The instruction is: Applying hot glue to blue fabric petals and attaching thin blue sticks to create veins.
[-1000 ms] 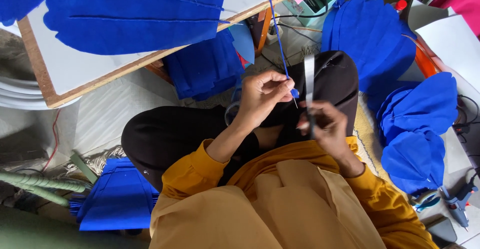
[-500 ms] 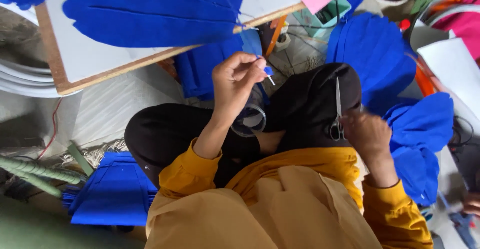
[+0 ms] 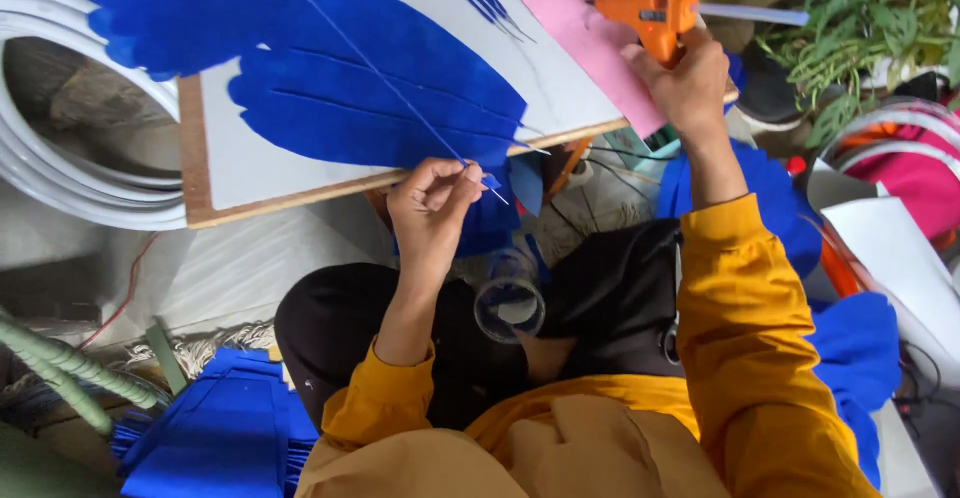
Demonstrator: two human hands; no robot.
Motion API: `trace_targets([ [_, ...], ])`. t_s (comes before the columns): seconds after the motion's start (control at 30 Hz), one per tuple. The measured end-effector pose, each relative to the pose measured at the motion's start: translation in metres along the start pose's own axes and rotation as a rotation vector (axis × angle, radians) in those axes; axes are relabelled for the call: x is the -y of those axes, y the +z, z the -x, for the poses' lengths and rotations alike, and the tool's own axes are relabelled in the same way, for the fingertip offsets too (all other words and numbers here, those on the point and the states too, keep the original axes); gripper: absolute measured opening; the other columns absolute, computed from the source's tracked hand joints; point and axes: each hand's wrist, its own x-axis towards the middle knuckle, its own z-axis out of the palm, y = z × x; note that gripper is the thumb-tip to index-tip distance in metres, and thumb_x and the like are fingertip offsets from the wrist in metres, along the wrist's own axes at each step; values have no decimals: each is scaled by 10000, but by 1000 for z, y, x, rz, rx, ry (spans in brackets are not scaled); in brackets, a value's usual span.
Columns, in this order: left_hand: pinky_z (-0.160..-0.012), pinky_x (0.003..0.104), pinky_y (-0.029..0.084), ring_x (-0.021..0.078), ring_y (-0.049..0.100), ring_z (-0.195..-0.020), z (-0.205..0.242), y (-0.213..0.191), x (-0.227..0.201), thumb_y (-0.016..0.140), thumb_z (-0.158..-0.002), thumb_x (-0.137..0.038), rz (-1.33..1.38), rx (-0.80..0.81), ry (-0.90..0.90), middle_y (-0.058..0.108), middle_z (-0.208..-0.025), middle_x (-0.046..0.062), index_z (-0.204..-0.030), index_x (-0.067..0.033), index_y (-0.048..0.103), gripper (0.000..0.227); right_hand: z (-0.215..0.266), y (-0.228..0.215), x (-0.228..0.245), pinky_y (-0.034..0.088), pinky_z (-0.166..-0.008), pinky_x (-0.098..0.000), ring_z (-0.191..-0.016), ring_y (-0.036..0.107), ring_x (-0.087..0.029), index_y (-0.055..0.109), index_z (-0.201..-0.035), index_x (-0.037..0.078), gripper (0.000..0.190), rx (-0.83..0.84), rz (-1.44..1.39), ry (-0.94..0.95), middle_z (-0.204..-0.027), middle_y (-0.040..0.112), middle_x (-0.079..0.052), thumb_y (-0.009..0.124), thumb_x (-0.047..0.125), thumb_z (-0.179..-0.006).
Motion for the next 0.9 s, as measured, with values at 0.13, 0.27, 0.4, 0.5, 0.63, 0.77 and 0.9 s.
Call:
trace_targets([
  [0.13,-622,207,527,94,586,-589,-4,-2,3,643,-787,-64,16,7,41,599,-633,47,-841,24,598,113,-5,4,-5,378,-404,-187,-493,450,-76,585,-849,-42,211,-9,-236,282,-677,553,-32,720,117,-877],
  [0.27,-633,211,531,81,576,-587,-5,-2,4,636,-798,-87,51,13,21,511,-589,3,-823,9,592,108,-3,-20,20,560,-619,-142,-763,657,-76,531,-1030,-15,180,82,-779,556,-919,634,-65,526,115,-906],
  [0.4,-633,217,546,99,603,-621,-6,-4,7,648,-787,-82,139,-5,-15,633,-731,63,-812,8,588,111,11,-44,45,483,-580,-132,-717,559,-44,491,-1130,4,241,188,-974,478,-971,602,-54,432,132,-934],
  [0.5,-614,195,550,103,610,-609,-7,-8,7,645,-789,-62,144,0,-21,622,-697,60,-824,16,586,104,40,-52,59,465,-492,-87,-593,551,-44,480,-1099,-63,260,191,-996,539,-921,606,-92,475,104,-899],
  [0.63,-639,203,567,124,629,-654,-4,-7,4,629,-796,-24,248,-1,-5,642,-785,92,-845,15,597,70,91,-60,106,348,-439,-134,-556,442,-56,497,-1102,-33,255,255,-763,438,-896,574,-75,450,128,-909],
  [0.77,-663,210,534,42,489,-552,-2,-4,-6,610,-811,-57,167,19,44,406,-538,-44,-787,5,573,76,124,-61,132,380,-522,-167,-578,448,-90,464,-1069,-50,222,254,-625,294,-905,585,-120,472,68,-882],
  [0.9,-624,360,573,257,658,-731,-2,-4,21,667,-799,-108,62,-30,116,651,-795,173,-822,10,628,127,117,-52,160,446,-509,-246,-449,504,-151,582,-722,-21,115,133,-449,-15,-538,537,-92,592,15,-831],
])
